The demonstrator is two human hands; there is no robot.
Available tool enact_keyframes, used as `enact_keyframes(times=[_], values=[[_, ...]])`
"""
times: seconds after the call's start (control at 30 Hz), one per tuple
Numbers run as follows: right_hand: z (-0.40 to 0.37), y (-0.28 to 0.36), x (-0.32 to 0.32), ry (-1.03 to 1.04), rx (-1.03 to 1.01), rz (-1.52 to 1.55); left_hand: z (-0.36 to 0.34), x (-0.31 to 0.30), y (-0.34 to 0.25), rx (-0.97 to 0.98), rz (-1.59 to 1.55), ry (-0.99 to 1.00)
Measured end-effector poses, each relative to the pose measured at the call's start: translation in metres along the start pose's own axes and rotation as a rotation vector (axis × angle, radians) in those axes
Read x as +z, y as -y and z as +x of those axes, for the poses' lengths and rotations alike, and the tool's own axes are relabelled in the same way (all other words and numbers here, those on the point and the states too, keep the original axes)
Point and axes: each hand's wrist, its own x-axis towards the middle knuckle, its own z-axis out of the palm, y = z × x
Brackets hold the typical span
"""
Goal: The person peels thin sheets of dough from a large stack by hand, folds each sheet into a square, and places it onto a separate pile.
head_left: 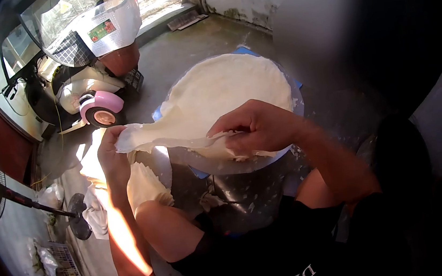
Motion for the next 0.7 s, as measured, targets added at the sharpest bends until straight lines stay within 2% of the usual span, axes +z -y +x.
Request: enact_keyframes(times=[0.1, 0.17, 0.23, 0.27, 0.3, 0.37, 0.43, 0.47, 0.5, 0.53, 0.57, 0.6, 0.63, 0.67, 0.7], values=[[-0.005, 0.012, -0.019, -0.058, -0.12, 0.198, 0.014, -0.009, -0.034, 0.055, 0.006, -0.034], [-0.011, 0.025, -0.032, -0.099, -0.124, 0.327, 0.025, -0.017, -0.068, 0.04, 0.174, -0.018], [-0.01, 0.035, -0.046, -0.133, -0.177, 0.337, 0.044, -0.024, -0.081, 0.047, 0.138, -0.008], [-0.01, 0.041, -0.052, -0.223, -0.205, 0.337, 0.049, -0.018, -0.112, 0.088, 0.227, -0.014], [-0.009, 0.047, -0.059, -0.314, -0.233, 0.337, 0.06, -0.018, -0.118, 0.065, 0.116, -0.017], [-0.002, 0.059, -0.082, -0.352, -0.293, 0.336, 0.089, -0.015, -0.113, 0.317, -0.164, -0.062], [-0.003, 0.062, -0.095, -0.39, -0.346, 0.334, 0.107, -0.025, -0.139, 0.113, 0.01, 0.104], [-0.006, 0.064, -0.1, -0.413, -0.337, 0.251, 0.121, -0.026, -0.13, 0.028, -0.133, 0.129], [-0.01, 0.064, -0.104, -0.436, -0.328, 0.171, 0.124, -0.018, -0.131, 0.026, -0.136, 0.126], [-0.023, 0.056, -0.099, -0.338, -0.26, 0.221, 0.125, -0.005, -0.137, -0.028, -0.173, 0.141], [-0.03, 0.042, -0.084, -0.343, -0.152, 0.305, 0.13, 0.002, -0.138, -0.077, -0.212, 0.15], [-0.034, 0.017, -0.065, -0.34, -0.042, 0.385, 0.138, 0.004, -0.121, -0.042, -0.2, 0.159], [-0.032, -0.026, -0.051, -0.319, 0.074, 0.361, 0.146, -0.001, -0.109, -0.066, -0.173, 0.318], [-0.032, -0.057, -0.04, -0.309, 0.216, 0.42, 0.145, 0.001, -0.101, -0.111, -0.167, 0.331], [-0.03, -0.077, -0.03, -0.374, 0.235, 0.576, 0.145, 0.006, -0.095, -0.153, -0.158, 0.356]])
